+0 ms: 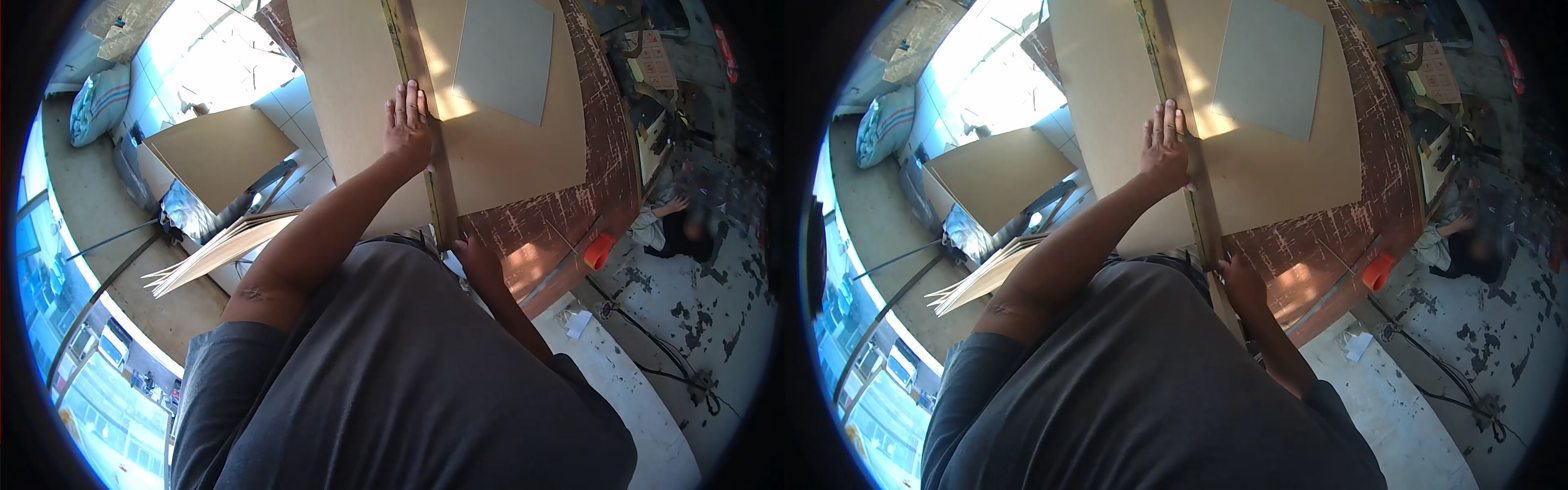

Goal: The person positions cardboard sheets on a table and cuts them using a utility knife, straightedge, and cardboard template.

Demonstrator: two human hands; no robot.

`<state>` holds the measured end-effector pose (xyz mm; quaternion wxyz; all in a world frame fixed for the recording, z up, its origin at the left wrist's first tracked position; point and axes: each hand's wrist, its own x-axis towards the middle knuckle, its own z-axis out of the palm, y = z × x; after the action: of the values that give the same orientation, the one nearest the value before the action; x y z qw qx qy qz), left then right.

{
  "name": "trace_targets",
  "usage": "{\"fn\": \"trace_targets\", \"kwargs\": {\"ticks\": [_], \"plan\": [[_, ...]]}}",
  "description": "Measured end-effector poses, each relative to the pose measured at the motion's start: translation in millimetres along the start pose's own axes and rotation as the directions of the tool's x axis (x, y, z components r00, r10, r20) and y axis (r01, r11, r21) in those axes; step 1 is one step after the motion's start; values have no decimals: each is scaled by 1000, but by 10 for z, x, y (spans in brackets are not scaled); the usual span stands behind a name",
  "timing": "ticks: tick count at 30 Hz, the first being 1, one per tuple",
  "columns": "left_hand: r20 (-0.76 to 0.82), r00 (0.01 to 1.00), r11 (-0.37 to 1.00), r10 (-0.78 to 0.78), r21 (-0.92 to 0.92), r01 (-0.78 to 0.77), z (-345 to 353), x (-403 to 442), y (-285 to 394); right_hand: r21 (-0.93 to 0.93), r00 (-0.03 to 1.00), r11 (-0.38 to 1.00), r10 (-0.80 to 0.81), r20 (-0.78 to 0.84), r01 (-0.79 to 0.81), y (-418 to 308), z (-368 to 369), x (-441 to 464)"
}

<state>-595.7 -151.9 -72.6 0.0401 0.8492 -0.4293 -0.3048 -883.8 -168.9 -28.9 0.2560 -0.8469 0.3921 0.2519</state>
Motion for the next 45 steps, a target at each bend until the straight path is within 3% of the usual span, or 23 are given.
{"fn": "trace_targets", "kwargs": {"ticks": [4,8,15,20,34,43,45], "plan": [[-50,999,999,16,-29,-17,20,6,2,-57,1000,998,4,-7,-4,-361,-498,418],[-24,1000,1000,10,1,-10,-8,-11,15,-21,970,994,-113,-216,111,-771,-793,1231],[-54,998,999,31,-10,-31,32,16,-8,50,961,988,-127,-244,144,-1291,-977,2309],[-21,1000,1000,11,7,-11,-11,24,14,94,969,988,-100,-224,124,-1400,-1035,2447],[-10,1000,1000,11,15,-11,-22,16,7,52,956,971,-218,-196,232,-1388,-1021,2440],[-25,1000,1000,-4,-2,4,16,19,-11,35,963,978,-194,-189,204,-1239,-896,2098],[-35,999,1000,1,-17,-1,15,4,4,112,941,952,-253,-225,283,-1067,-798,1906]]}}
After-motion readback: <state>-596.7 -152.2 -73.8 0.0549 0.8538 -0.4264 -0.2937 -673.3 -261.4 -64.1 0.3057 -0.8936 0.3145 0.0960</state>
